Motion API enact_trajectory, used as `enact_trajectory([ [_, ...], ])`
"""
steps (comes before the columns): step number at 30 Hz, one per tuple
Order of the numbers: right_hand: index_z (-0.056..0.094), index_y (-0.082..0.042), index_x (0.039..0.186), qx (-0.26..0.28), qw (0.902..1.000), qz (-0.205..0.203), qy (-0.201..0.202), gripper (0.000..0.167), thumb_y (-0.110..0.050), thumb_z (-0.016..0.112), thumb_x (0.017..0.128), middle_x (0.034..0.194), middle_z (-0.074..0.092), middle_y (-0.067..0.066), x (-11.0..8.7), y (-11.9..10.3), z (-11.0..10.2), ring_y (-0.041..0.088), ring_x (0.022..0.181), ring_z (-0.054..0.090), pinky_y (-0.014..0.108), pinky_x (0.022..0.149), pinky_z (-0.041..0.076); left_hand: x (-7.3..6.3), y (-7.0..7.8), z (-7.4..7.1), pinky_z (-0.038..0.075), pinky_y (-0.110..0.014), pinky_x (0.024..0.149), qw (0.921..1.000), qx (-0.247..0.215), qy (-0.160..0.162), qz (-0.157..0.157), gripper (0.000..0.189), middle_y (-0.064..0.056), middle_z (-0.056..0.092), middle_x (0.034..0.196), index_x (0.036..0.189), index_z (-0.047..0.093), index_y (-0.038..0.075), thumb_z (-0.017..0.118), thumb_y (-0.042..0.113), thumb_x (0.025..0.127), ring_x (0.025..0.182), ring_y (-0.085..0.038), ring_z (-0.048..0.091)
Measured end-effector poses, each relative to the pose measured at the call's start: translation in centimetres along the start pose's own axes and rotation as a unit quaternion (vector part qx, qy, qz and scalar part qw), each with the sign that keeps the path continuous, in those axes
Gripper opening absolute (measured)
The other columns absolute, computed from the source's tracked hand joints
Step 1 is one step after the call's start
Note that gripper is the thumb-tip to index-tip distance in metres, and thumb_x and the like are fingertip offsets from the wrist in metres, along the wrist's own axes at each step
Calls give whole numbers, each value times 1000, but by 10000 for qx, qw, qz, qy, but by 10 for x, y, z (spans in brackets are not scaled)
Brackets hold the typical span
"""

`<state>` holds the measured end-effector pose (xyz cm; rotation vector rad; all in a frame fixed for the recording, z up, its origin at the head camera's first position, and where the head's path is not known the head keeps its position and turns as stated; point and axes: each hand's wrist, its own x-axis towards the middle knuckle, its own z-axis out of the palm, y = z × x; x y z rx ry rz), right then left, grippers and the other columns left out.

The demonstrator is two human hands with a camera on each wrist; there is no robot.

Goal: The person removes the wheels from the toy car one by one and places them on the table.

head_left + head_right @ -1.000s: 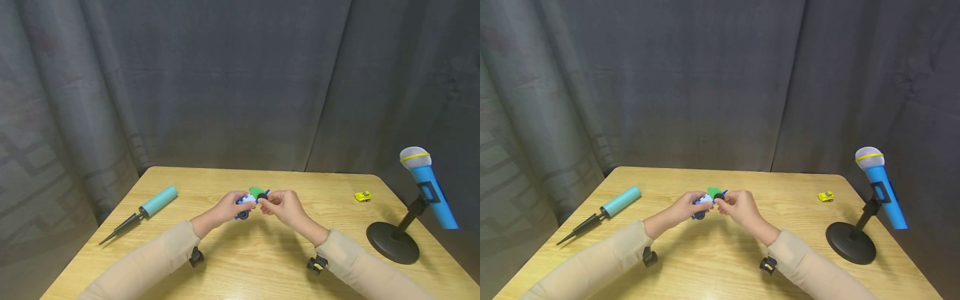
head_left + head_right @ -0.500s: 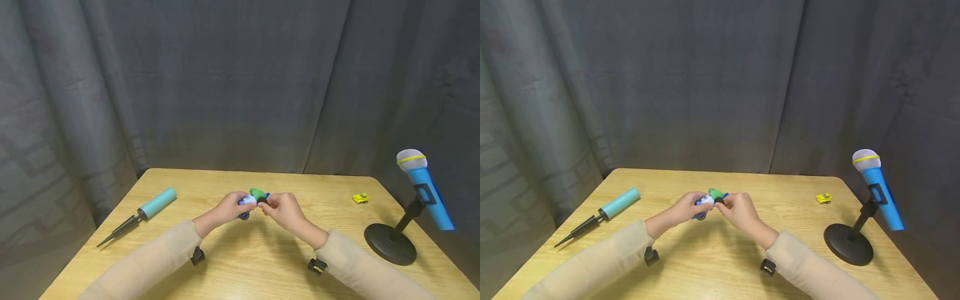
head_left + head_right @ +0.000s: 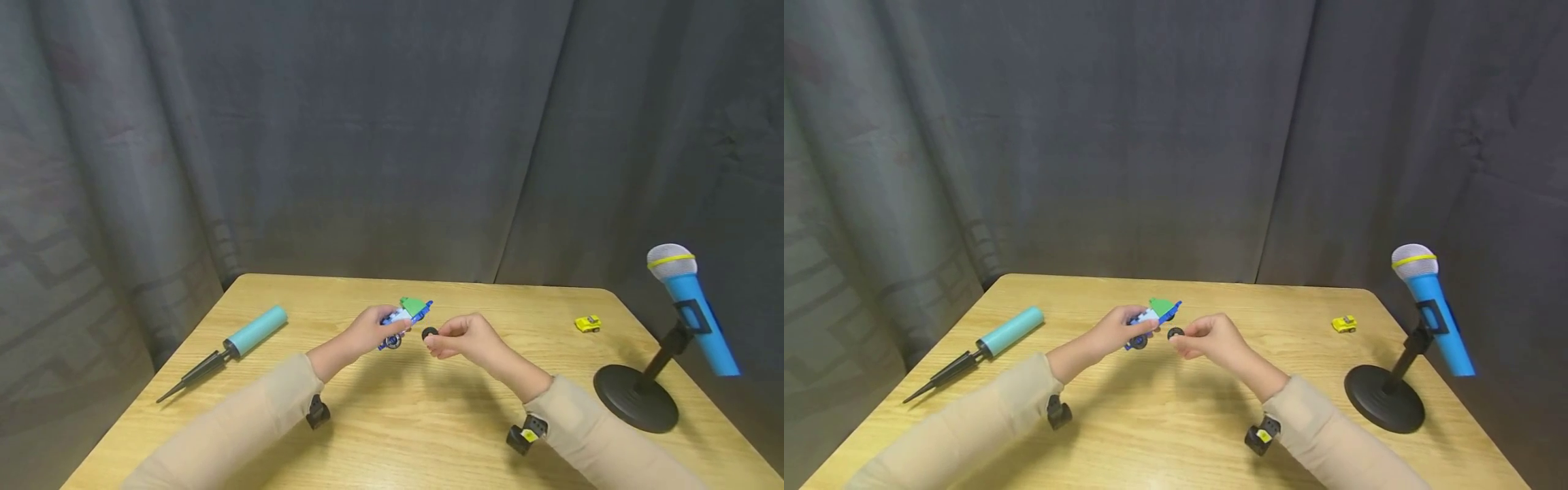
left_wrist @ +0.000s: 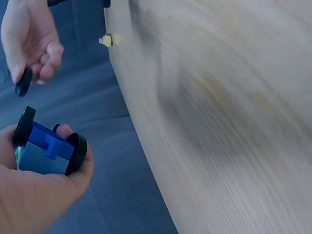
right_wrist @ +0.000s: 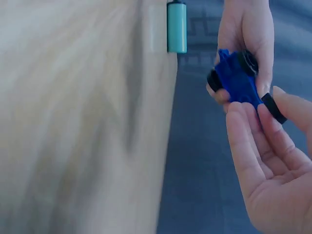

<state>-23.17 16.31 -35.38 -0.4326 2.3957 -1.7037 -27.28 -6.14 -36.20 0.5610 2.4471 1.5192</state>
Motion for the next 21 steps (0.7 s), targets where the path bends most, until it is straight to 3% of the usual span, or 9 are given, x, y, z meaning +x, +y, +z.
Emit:
enact_trajectory([
  [7,62,-2,84,965,9936,580,-102,21,-16,78,82,85,75,12,4,12,18,22,78,73,39,84,56,8,-4,-7,49,-27,71,9997,-248,3,-66,40,-16,70,109,122,60,1,60,32,97,86,-14,63],
  [15,52,12,110,1467,9866,706,-78,37,-6,73,85,86,74,13,17,25,33,15,71,71,32,73,58,8,-2,-8,52,-28,73,9995,-274,124,-100,37,-10,71,102,118,62,1,63,31,95,84,-14,64],
  [21,53,16,115,1595,9833,834,-275,36,0,68,87,85,73,15,29,37,50,14,69,70,29,70,58,9,-3,-6,53,-27,73,9996,-222,150,-74,38,-11,71,103,118,62,0,64,29,94,85,-13,64],
])
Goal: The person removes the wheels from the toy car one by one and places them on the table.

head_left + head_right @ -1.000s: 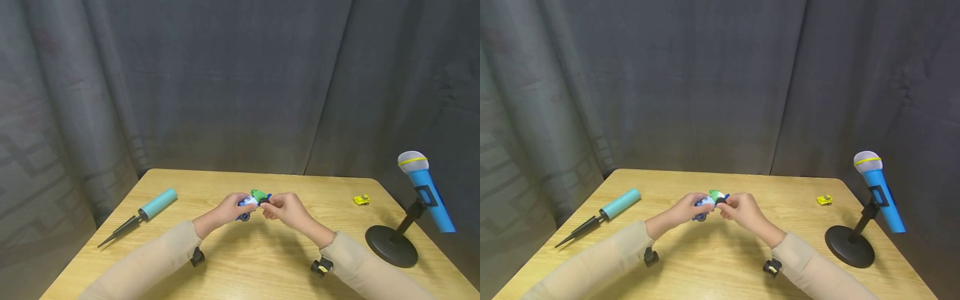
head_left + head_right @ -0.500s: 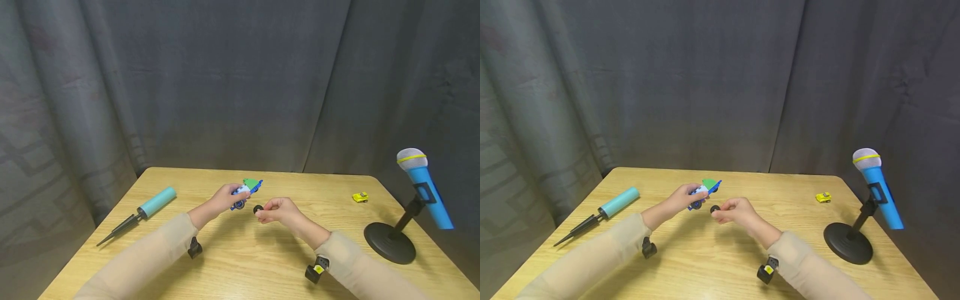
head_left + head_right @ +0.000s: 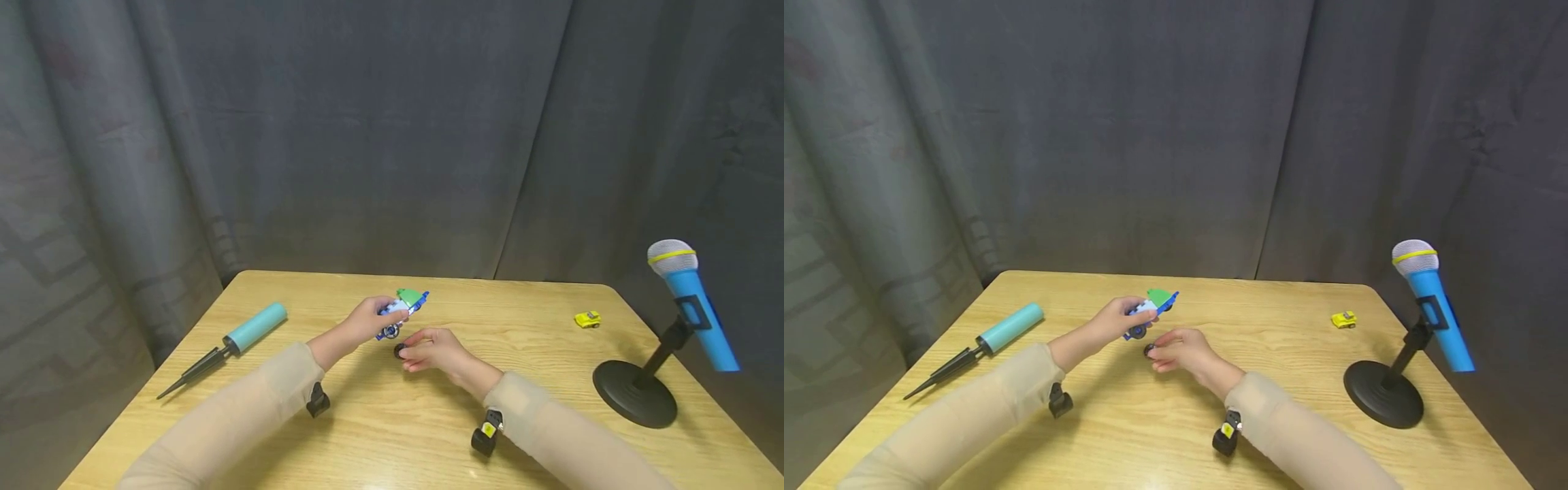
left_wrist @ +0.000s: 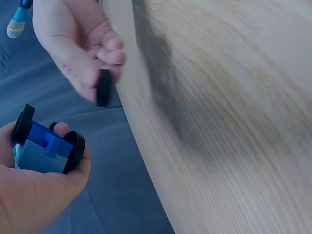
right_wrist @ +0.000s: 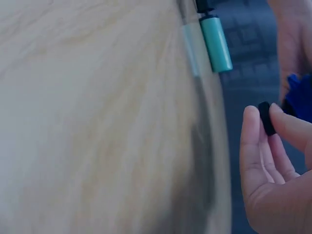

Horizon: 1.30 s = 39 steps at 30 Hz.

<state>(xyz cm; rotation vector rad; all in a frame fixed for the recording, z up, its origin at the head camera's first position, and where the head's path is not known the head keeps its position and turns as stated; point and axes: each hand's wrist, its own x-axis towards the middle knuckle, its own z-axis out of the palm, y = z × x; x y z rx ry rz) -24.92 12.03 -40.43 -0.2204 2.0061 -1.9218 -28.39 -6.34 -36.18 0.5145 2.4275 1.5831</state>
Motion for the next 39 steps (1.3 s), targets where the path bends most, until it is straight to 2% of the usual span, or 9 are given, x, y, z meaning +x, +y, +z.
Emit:
enact_trajectory([
  [2,54,17,115,-2,9999,114,-15,34,2,66,87,84,73,14,3,5,6,14,69,70,29,70,58,1,0,0,52,-26,72,10000,12,-3,27,39,-11,70,103,119,61,0,64,29,94,85,-13,63],
  [7,57,19,113,50,9994,342,80,30,6,64,87,92,71,25,6,14,22,16,69,71,32,72,59,2,1,1,50,-25,69,10000,71,45,7,39,-12,70,102,119,62,0,64,30,94,82,-13,61],
  [17,64,19,104,-298,9991,264,123,23,7,67,85,85,71,24,4,20,43,13,64,69,28,67,58,-2,2,1,51,-27,70,9998,177,71,-97,43,-11,69,101,123,60,0,65,31,93,84,-15,63],
  [25,66,18,98,-654,9971,302,235,20,7,69,82,79,71,23,6,22,48,9,57,66,25,62,57,-5,0,-1,53,-29,76,9998,198,11,60,54,-9,69,100,126,57,-3,65,38,92,86,-14,64],
  [32,69,14,94,-895,9950,337,303,18,3,73,81,79,72,22,7,21,49,7,55,65,25,60,57,-5,1,-3,53,-30,77,9997,179,84,-157,47,-9,69,101,126,58,1,66,34,93,88,-16,64],
  [35,68,14,96,-858,9952,421,208,19,0,72,83,80,72,22,7,19,47,8,56,66,25,62,57,-4,0,-3,53,-30,77,9996,222,121,-134,45,-9,69,101,124,59,1,66,33,93,87,-15,64],
  [39,66,15,103,-515,9966,615,-176,23,0,69,86,85,72,23,7,17,40,10,61,68,28,68,58,-4,-2,-4,53,-30,77,9996,225,122,-101,44,-9,69,101,123,60,0,66,31,92,87,-15,64],
])
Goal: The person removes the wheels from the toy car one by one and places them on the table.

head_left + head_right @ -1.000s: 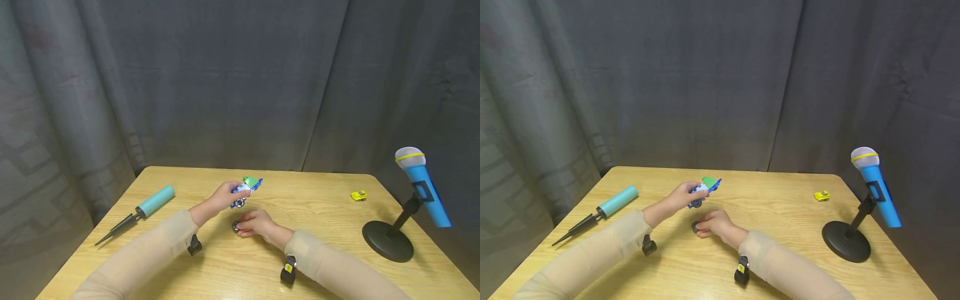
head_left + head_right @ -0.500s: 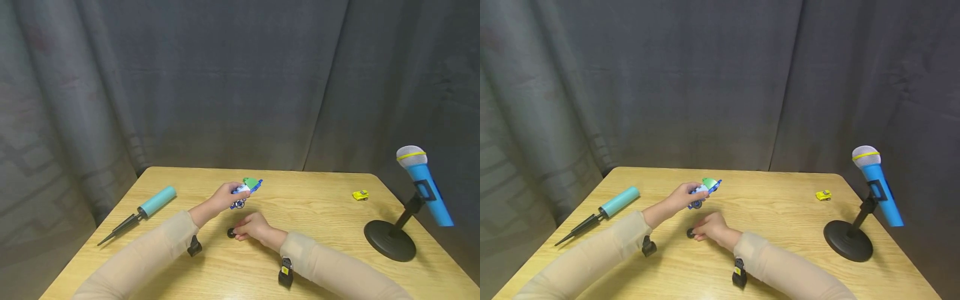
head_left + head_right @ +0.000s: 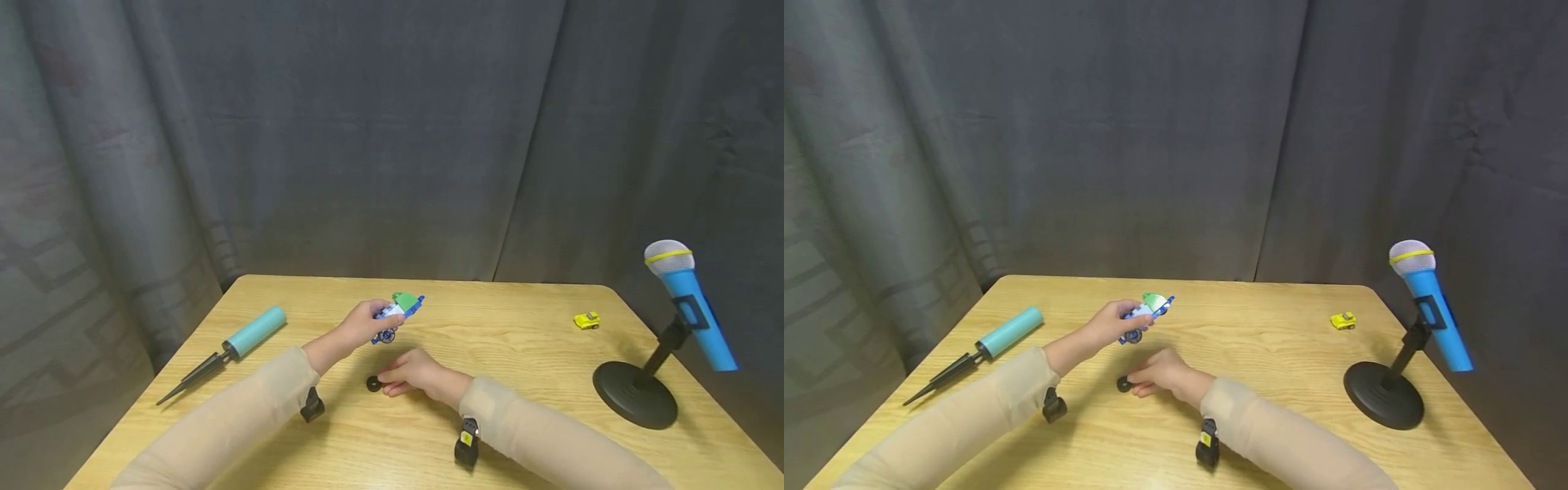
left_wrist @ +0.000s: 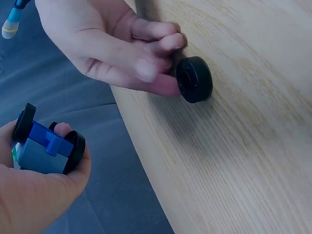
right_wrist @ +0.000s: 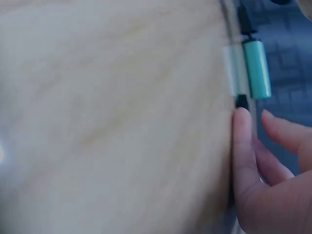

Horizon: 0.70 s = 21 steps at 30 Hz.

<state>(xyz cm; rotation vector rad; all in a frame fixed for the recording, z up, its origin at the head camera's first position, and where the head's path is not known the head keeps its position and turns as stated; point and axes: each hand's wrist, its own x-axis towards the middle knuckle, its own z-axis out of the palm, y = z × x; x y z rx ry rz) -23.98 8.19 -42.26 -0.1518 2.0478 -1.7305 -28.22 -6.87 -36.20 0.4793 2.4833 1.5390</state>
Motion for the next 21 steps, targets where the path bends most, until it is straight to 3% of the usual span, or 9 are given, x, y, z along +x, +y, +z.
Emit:
enact_trajectory([
  [8,57,17,117,389,9976,-132,-562,33,-4,62,92,104,69,25,0,-9,-30,21,88,71,34,86,55,4,-2,-1,53,-34,84,9992,-293,-144,-222,49,-11,67,111,129,56,3,65,34,93,97,-19,65],
  [14,53,18,122,489,9934,-484,-917,41,-11,62,93,106,69,25,-5,-28,-41,20,91,71,35,90,54,3,3,-1,53,-37,87,9979,-541,-283,-216,47,-13,67,111,127,56,4,66,34,92,98,-19,65],
  [21,63,1,98,493,9893,-616,-1225,13,-11,62,94,103,71,21,-12,-37,-42,20,90,72,37,88,55,5,5,-2,52,-32,85,9974,-598,-294,-261,43,-12,67,109,119,58,-1,71,27,89,95,-16,64],
])
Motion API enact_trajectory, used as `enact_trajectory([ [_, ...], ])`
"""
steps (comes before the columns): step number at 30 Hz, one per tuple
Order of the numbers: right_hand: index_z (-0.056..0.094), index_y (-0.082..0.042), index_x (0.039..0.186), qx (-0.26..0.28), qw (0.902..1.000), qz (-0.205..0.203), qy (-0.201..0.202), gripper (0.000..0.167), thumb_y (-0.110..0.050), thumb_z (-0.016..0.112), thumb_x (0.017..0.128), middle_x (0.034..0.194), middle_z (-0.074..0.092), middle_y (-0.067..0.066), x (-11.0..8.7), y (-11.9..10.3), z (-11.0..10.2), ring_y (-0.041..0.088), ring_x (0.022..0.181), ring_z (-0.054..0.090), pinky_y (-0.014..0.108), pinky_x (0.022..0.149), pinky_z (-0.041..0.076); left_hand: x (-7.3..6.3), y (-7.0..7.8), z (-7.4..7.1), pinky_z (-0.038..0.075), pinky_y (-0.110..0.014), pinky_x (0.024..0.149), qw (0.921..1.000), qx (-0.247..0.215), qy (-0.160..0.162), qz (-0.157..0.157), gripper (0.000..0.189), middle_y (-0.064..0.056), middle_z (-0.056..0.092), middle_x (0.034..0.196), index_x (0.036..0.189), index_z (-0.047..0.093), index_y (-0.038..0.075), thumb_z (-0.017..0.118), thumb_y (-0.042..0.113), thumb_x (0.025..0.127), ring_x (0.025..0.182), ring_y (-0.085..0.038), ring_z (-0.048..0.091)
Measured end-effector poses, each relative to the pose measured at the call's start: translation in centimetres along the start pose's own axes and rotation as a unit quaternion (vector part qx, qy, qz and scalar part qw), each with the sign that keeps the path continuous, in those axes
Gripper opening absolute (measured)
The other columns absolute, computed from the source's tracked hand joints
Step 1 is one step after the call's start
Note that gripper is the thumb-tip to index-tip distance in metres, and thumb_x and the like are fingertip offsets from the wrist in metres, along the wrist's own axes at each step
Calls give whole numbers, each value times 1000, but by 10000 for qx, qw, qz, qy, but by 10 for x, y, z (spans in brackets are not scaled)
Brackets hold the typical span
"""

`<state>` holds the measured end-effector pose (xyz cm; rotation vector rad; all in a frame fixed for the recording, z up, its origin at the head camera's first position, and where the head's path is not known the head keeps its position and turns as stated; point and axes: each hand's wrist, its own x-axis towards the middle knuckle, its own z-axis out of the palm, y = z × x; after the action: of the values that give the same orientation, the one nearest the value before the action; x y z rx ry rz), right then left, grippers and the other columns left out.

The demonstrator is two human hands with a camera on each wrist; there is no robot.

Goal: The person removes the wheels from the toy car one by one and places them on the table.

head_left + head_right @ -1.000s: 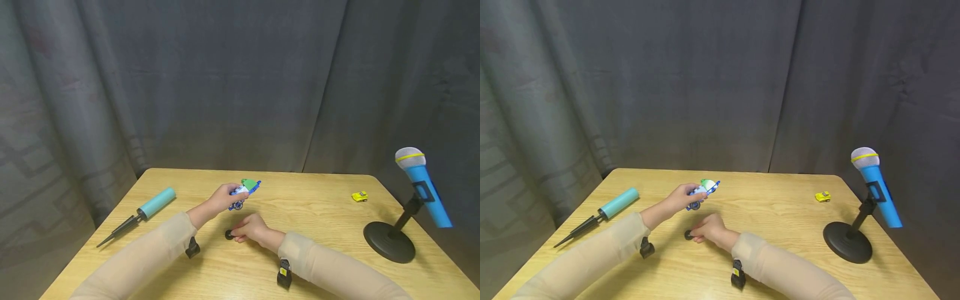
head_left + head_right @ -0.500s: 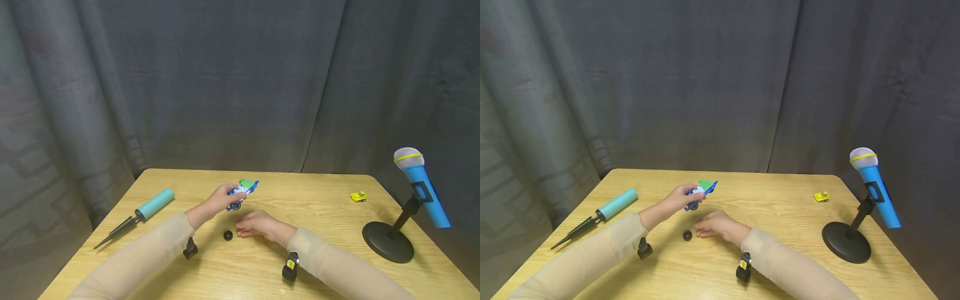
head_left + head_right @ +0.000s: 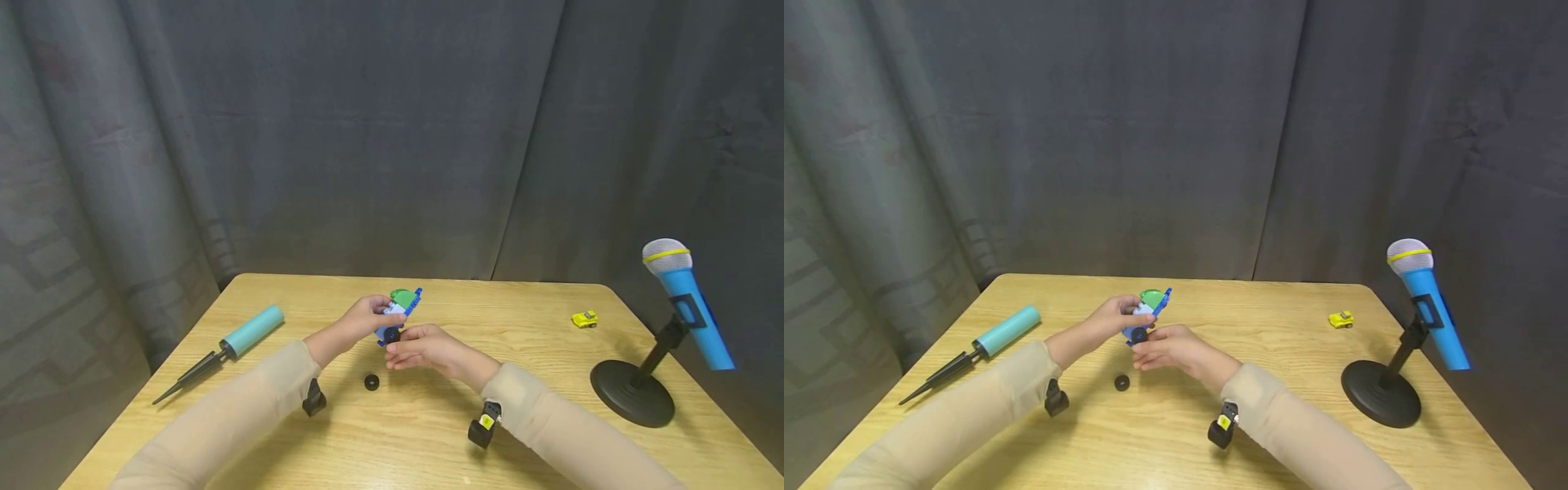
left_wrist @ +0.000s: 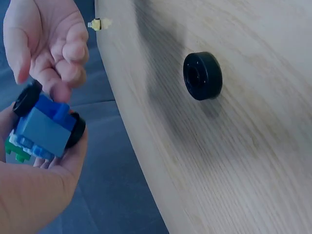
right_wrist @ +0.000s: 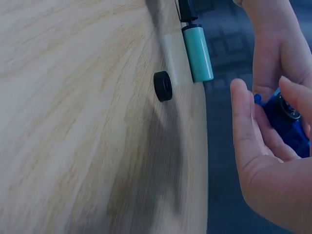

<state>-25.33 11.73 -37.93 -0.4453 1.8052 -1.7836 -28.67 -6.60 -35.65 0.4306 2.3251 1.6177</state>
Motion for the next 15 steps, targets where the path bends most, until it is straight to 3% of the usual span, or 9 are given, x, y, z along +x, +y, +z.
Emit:
enact_trajectory([
  [7,61,14,108,-114,9999,-11,46,38,-21,61,96,88,73,10,0,-3,7,16,80,72,31,78,58,0,3,-3,51,-32,86,9998,100,-66,-145,40,-12,69,108,116,60,-1,73,23,87,93,-15,64],
  [15,64,14,101,-602,9946,-267,804,38,-24,63,95,83,73,16,1,-6,17,16,70,72,35,72,59,1,2,-2,51,-32,87,9997,210,6,-118,36,-9,72,102,113,66,0,74,23,86,89,-13,64],
])
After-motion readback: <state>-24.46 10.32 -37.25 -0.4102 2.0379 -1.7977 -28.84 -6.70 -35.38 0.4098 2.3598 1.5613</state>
